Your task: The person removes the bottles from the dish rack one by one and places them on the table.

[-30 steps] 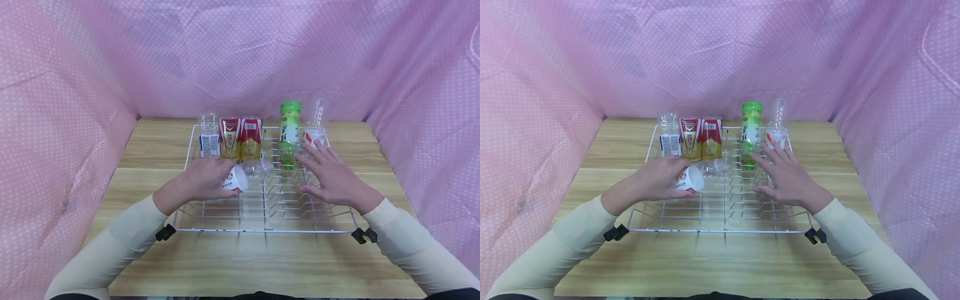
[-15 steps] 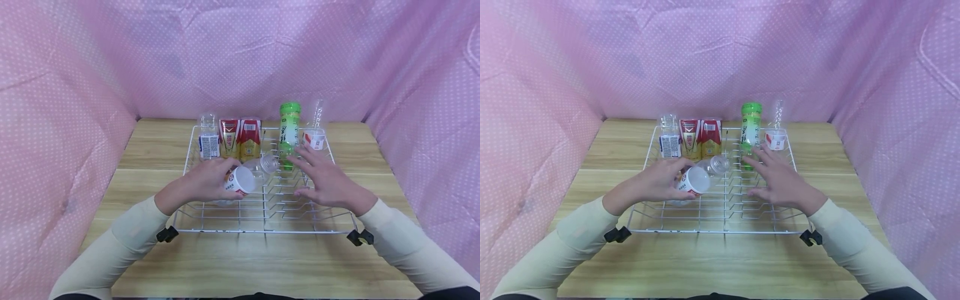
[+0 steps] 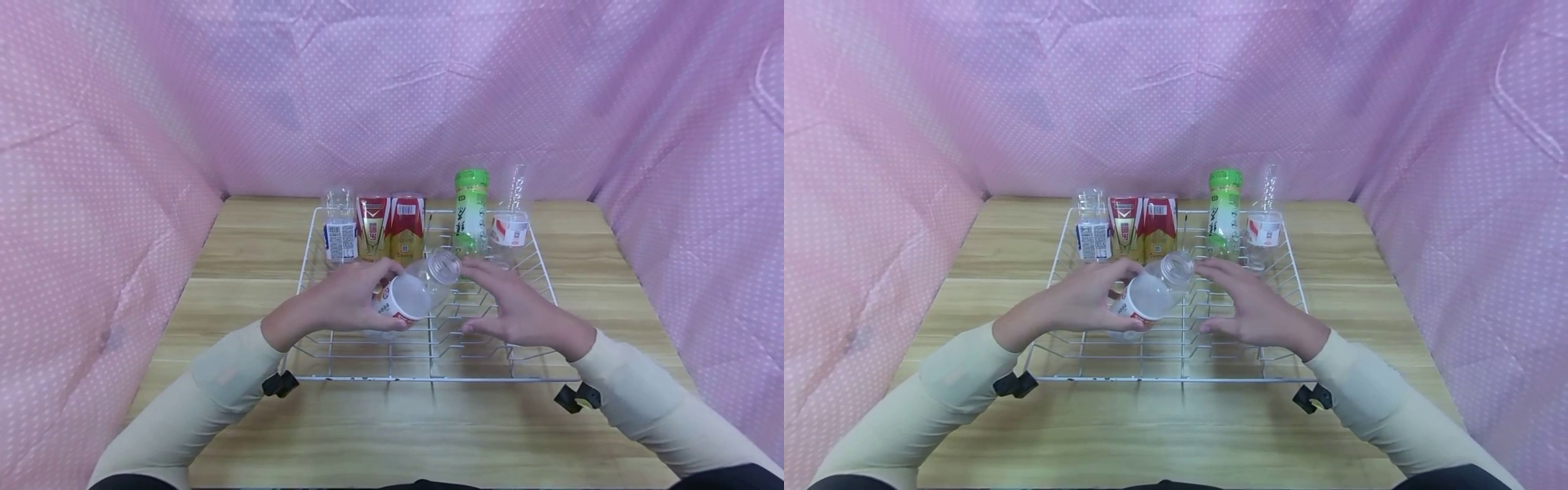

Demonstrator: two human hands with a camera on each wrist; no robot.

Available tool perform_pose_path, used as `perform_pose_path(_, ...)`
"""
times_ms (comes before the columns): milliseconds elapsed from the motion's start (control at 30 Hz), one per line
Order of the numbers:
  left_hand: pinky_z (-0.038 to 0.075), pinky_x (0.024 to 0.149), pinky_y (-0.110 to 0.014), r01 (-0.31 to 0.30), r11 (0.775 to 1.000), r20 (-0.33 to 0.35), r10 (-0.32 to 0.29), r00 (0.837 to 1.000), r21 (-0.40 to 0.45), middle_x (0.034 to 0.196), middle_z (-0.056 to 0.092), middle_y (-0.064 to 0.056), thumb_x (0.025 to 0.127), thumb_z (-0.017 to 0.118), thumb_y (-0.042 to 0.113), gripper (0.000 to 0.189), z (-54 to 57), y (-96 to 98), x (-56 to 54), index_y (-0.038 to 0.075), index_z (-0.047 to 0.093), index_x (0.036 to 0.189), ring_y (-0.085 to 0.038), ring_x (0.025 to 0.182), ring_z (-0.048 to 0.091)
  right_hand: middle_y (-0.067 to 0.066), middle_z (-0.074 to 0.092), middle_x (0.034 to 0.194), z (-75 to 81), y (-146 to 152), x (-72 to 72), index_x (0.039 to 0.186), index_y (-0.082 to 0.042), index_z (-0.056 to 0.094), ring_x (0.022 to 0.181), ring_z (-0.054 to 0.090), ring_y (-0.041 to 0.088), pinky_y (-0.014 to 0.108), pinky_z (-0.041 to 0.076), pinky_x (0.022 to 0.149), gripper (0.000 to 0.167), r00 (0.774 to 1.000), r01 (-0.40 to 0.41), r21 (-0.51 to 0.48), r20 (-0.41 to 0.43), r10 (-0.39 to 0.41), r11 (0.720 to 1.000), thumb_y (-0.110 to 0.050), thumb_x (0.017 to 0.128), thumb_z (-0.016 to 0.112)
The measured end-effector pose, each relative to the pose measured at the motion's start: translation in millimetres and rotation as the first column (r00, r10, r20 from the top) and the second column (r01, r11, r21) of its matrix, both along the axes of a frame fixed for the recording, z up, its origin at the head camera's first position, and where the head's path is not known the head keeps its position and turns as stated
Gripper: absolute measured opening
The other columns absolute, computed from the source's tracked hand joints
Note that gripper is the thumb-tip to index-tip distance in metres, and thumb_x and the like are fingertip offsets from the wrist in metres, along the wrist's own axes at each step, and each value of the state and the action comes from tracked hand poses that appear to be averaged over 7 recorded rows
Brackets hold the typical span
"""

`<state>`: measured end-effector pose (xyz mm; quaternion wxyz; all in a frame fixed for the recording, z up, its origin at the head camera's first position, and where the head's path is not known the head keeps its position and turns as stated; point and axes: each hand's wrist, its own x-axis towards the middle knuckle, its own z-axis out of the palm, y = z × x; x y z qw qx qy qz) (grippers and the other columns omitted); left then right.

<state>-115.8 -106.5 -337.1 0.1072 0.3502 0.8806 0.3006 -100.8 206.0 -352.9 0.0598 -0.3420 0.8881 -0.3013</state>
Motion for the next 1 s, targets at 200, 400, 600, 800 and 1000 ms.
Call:
perform_pose_path(200,0.056,0.071,-0.023,-0.004,1.000,0.014,0.004,1.000,0.005,0.113,0.066,0.001,0.076,0.086,0.049,0.077,1.3,4.5,0.7,0.012,0.052,0.134,-0.013,0.093,0.061,0.011,0.041,0.157,-1.0,-10,1.7,0.154,-0.013,0.042,0.142,0.038,0.035,0.060,0.032,0.113,0.089,0.998,-0.014,-0.067,0.060,0.018,0.998,-0.044,0.081,0.083)
perform_pose_path(400,0.057,0.072,-0.022,0.024,0.999,0.026,-0.025,0.999,0.040,0.114,0.067,0.000,0.077,0.086,0.047,0.078,1.5,9.1,0.2,0.010,0.050,0.135,-0.011,0.095,0.063,0.003,0.044,0.155,-3.6,-17,3.5,0.150,-0.019,0.047,0.141,0.042,0.028,0.055,0.037,0.112,0.083,0.994,-0.027,-0.132,0.104,0.041,0.991,-0.037,0.080,0.086)
perform_pose_path(600,0.058,0.082,-0.026,0.048,0.996,0.055,-0.052,0.997,0.075,0.119,0.066,0.000,0.078,0.087,0.043,0.078,-0.3,13.0,-1.0,0.010,0.049,0.137,-0.012,0.104,0.065,0.003,0.051,0.150,-3.2,-26,5.7,0.146,-0.018,0.051,0.137,0.047,0.028,0.056,0.040,0.110,0.078,0.993,-0.024,-0.173,0.113,0.044,0.985,-0.031,0.079,0.088)
perform_pose_path(800,0.058,0.084,-0.026,0.060,0.992,0.084,-0.070,0.994,0.107,0.124,0.062,0.000,0.077,0.089,0.040,0.079,-0.1,18.6,-1.2,0.010,0.047,0.137,-0.014,0.110,0.064,0.000,0.061,0.138,-2.0,-35,4.7,0.144,-0.016,0.053,0.129,0.054,0.024,0.052,0.043,0.108,0.079,0.993,-0.016,-0.225,0.112,0.042,0.974,-0.026,0.075,0.090)
perform_pose_path(1000,0.059,0.084,-0.028,0.055,0.992,0.103,-0.067,0.992,0.113,0.125,0.059,-0.001,0.077,0.089,0.037,0.080,2.0,22.2,-1.1,0.011,0.046,0.138,-0.016,0.110,0.064,0.000,0.065,0.131,-2.2,-40,3.7,0.142,-0.016,0.054,0.122,0.060,0.022,0.050,0.048,0.104,0.078,0.993,0.009,-0.250,0.118,0.021,0.968,-0.021,0.074,0.091)
